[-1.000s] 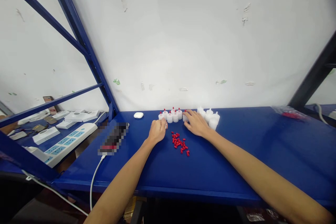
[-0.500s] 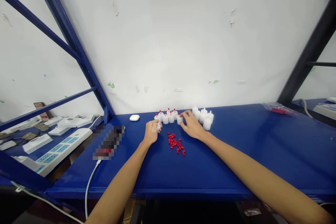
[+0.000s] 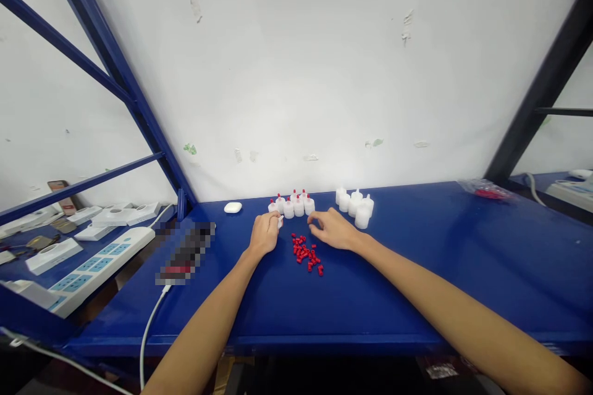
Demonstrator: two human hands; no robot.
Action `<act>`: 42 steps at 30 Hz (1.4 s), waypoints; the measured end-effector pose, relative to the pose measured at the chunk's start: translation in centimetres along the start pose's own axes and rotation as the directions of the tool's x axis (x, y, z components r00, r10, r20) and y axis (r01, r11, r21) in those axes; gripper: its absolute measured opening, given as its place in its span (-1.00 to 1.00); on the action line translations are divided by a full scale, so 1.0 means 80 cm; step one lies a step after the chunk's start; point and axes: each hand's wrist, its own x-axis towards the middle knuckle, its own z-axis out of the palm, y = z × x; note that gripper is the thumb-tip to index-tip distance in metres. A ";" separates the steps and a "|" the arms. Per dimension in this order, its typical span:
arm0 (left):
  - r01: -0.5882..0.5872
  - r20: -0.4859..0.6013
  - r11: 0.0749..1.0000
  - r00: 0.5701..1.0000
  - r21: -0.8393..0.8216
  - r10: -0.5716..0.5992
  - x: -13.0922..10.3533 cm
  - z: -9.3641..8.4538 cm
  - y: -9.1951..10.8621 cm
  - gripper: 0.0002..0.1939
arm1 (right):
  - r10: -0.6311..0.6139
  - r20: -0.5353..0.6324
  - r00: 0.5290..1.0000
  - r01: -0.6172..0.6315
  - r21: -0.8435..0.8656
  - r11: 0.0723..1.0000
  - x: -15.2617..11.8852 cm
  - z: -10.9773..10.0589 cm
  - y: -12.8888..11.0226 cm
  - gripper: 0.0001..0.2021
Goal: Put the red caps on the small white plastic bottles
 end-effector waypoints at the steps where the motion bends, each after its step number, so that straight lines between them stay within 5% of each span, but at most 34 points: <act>1: -0.006 0.006 1.000 1.000 0.013 0.006 0.000 -0.001 0.001 -0.66 | -0.043 0.056 0.997 0.041 0.040 0.998 -0.002 -0.001 -0.002 -0.81; 4: -0.021 0.026 0.999 0.999 0.050 0.020 0.001 -0.001 0.001 -0.66 | -0.155 0.159 0.975 0.133 0.140 0.981 -0.004 -0.001 -0.006 -0.77; 12: -0.039 0.045 0.990 0.998 0.139 0.033 0.000 0.002 0.005 -0.65 | -0.196 0.098 0.976 0.177 0.172 0.969 0.000 0.008 -0.001 -0.89; 20: -0.090 0.082 0.966 0.994 0.242 0.073 -0.005 0.005 0.021 -0.63 | 0.060 -0.163 0.985 0.027 0.486 0.874 0.003 0.017 -0.012 -0.92; 28: -0.179 0.147 0.930 0.979 0.320 0.138 -0.007 0.012 0.029 -0.47 | -0.092 -0.394 0.914 0.269 0.422 0.866 -0.001 0.018 -0.026 -0.92; 42: -0.191 0.212 0.891 0.971 0.411 0.111 -0.010 0.007 0.035 -0.48 | -0.146 -0.338 0.930 0.292 0.436 0.852 -0.006 0.017 -0.035 -0.74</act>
